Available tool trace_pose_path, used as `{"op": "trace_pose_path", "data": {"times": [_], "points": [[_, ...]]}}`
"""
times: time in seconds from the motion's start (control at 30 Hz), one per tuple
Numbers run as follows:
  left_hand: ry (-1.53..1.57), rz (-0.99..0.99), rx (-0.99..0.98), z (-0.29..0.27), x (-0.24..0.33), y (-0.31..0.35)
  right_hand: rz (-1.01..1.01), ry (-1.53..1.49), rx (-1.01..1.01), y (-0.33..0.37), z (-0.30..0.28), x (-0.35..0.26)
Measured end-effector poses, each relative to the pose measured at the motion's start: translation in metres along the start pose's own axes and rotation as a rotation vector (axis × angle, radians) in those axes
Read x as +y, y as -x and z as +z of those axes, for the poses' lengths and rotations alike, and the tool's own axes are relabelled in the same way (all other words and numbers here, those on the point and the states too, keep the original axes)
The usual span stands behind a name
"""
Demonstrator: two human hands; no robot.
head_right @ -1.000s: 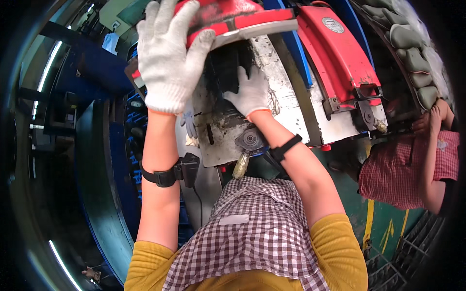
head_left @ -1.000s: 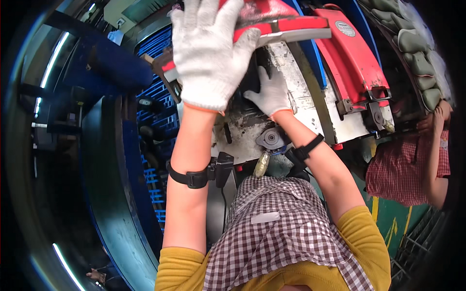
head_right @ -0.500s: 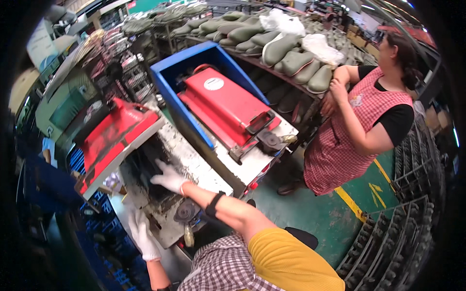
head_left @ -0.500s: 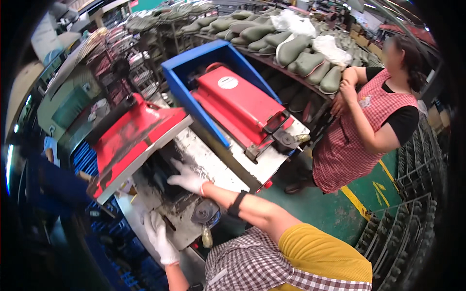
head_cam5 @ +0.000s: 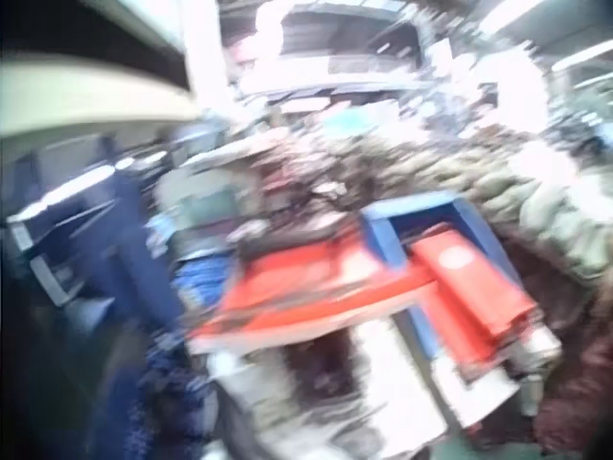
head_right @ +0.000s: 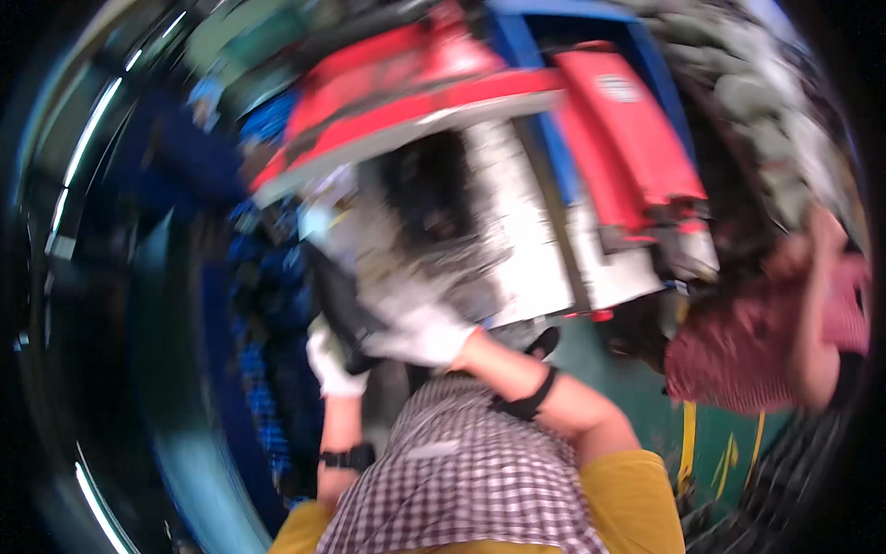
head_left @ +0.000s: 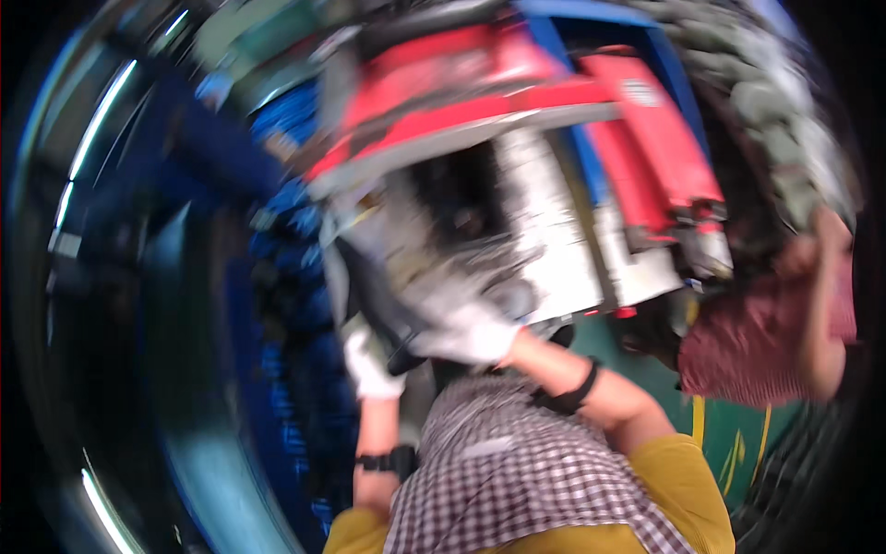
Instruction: Using a pneumatic press to mold or shape shoes on a production line.
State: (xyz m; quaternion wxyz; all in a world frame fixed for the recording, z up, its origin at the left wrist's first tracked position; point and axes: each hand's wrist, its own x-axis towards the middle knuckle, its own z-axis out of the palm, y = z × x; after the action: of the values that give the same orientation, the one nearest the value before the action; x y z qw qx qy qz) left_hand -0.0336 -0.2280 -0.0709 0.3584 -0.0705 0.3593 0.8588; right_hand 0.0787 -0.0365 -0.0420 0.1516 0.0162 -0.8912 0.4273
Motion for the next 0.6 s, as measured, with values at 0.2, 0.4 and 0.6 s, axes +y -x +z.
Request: {"op": "trace_pose_path", "data": {"times": [0.2,0.4,0.6], "points": [[0.054,0.049,0.395,-0.105,0.022,0.047,0.223,0.565,0.117,0.025,-0.024,0.012],[-0.184,0.190,0.823,-0.204,0.040,0.065,0.231,0.578,0.142,0.039,-0.011,0.033],[-0.486,0.290,1.103,-0.345,0.095,0.018,0.218,0.621,0.128,0.032,-0.010,0.029]]}}
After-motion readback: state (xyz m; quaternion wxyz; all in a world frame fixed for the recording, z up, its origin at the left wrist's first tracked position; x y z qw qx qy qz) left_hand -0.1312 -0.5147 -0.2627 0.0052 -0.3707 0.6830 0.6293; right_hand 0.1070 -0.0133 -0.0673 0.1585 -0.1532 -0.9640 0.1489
